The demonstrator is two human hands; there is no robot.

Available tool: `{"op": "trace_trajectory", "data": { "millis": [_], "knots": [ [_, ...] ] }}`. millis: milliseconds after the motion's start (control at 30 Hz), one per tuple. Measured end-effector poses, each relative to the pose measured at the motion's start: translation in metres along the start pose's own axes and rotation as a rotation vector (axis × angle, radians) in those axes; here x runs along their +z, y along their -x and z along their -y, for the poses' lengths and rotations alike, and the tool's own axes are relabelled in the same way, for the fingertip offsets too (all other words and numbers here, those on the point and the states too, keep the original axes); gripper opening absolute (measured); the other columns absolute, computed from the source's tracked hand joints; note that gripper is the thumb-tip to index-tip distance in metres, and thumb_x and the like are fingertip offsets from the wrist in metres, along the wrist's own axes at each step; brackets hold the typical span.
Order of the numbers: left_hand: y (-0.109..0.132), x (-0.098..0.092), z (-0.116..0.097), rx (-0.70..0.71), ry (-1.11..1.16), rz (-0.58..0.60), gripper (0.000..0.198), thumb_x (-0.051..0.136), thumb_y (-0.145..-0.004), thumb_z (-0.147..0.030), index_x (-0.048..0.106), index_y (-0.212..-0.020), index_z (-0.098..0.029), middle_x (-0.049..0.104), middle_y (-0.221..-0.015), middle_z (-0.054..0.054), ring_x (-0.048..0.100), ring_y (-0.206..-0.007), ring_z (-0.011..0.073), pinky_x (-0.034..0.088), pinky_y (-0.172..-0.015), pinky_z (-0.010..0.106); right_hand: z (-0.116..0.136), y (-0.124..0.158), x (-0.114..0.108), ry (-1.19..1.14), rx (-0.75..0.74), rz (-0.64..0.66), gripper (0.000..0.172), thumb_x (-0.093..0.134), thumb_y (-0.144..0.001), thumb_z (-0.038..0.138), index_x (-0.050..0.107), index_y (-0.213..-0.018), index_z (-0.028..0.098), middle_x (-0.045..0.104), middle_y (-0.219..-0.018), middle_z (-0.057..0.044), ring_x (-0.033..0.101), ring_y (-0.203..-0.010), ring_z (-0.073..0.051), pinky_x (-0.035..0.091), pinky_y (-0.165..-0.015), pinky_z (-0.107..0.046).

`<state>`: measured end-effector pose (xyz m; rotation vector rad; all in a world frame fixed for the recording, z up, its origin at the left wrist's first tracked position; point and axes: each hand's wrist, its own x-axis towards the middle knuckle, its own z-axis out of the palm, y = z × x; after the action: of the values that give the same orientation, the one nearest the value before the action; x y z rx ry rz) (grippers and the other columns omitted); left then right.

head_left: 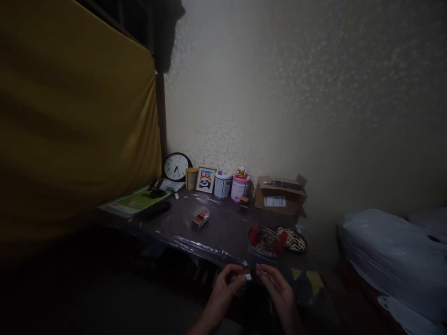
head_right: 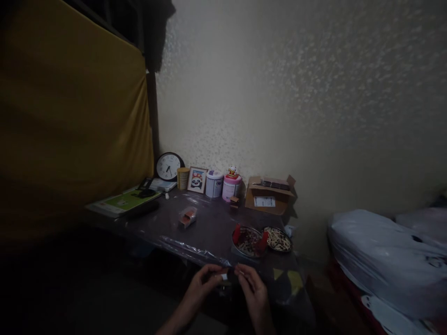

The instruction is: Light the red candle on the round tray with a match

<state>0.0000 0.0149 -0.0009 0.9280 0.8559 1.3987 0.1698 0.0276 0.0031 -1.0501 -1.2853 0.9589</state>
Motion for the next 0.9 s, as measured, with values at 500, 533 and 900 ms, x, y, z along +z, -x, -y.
{"op": "trace_trajectory", "data": {
  "millis": [500,533,900],
  "knots": [
    [0.003,-0.002,0.001,-0.044,0.015,0.070,0.034,0.076,-0.060,-0.037,0.066,-0.084,-0.016,0.071,-0.083,0.005,0.061,-0.077,0.0183,0.043,-0.072,0.027,0.007,0.004,0.005,0.285,-0.275,-0.005,0.027,0.064,-0.074,0.047,0.072,-0.076,0.021,0.071,-0.081,-0.006,0.066,-0.082,-0.022,0.053,-0.080,-0.029],
    [0.003,-0.003,0.003,-0.043,0.016,0.074,0.034,0.076,-0.060,-0.037,0.066,-0.085,-0.016,0.071,-0.083,0.004,0.061,-0.078,0.0184,0.043,-0.072,0.027,0.007,0.004,0.006,0.298,-0.293,-0.005,0.026,0.063,-0.075,0.046,0.072,-0.077,0.022,0.072,-0.081,-0.006,0.066,-0.082,-0.022,0.053,-0.080,-0.029],
    [0.004,0.001,0.000,-0.070,0.025,0.039,0.043,0.080,-0.050,-0.040,0.069,-0.084,-0.016,0.071,-0.079,0.005,0.061,-0.077,0.0210,0.043,-0.073,0.030,-0.002,0.005,0.003,0.281,-0.210,-0.056,0.031,0.062,-0.075,0.050,0.069,-0.080,0.020,0.073,-0.080,-0.006,0.069,-0.077,-0.023,0.055,-0.070,-0.027]
  ]
}}
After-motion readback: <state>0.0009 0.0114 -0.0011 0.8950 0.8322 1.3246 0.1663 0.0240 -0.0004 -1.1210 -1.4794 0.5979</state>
